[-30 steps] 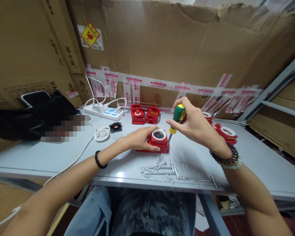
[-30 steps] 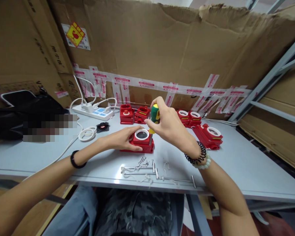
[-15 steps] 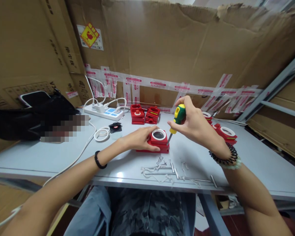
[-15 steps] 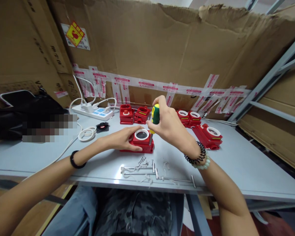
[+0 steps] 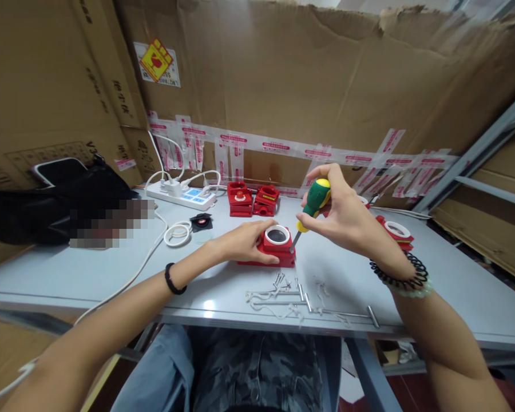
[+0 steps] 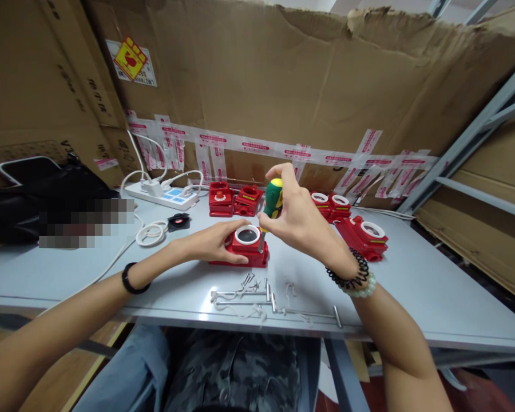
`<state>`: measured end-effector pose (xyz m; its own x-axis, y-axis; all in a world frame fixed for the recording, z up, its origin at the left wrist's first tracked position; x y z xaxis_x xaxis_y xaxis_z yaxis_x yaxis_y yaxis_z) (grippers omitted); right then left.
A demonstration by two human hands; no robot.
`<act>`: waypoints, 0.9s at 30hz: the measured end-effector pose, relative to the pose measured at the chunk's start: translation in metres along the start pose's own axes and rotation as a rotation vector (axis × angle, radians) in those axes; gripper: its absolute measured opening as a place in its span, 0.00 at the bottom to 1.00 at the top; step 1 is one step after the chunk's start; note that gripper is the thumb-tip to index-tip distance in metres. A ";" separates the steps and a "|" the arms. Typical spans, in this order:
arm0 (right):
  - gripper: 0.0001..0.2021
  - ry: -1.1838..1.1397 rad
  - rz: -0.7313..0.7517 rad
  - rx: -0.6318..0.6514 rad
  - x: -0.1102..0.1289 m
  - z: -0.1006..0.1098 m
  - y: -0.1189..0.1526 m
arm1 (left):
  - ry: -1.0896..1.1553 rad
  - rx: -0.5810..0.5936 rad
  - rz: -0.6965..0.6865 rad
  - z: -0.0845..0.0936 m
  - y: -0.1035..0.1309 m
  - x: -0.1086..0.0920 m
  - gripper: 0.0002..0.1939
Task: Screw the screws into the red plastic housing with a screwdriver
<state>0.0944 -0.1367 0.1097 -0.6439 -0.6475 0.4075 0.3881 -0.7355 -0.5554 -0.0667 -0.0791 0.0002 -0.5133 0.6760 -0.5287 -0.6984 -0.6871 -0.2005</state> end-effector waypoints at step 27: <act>0.09 0.123 -0.101 0.483 -0.036 -0.053 0.031 | 0.003 0.001 0.013 0.000 0.000 0.000 0.34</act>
<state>0.0944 -0.1258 0.0395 -0.7556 -0.5618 0.3370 0.5619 -0.8202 -0.1073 -0.0669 -0.0789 0.0002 -0.5205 0.6665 -0.5337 -0.6926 -0.6951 -0.1927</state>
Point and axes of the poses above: each hand's wrist, its own y-axis away from the middle knuckle, its own z-axis out of the back of the hand, x = y × z, the point moved 4 cm from there along -y, towards the middle knuckle, and after that the axes turned 7 degrees about z, right-handed, at the moved point
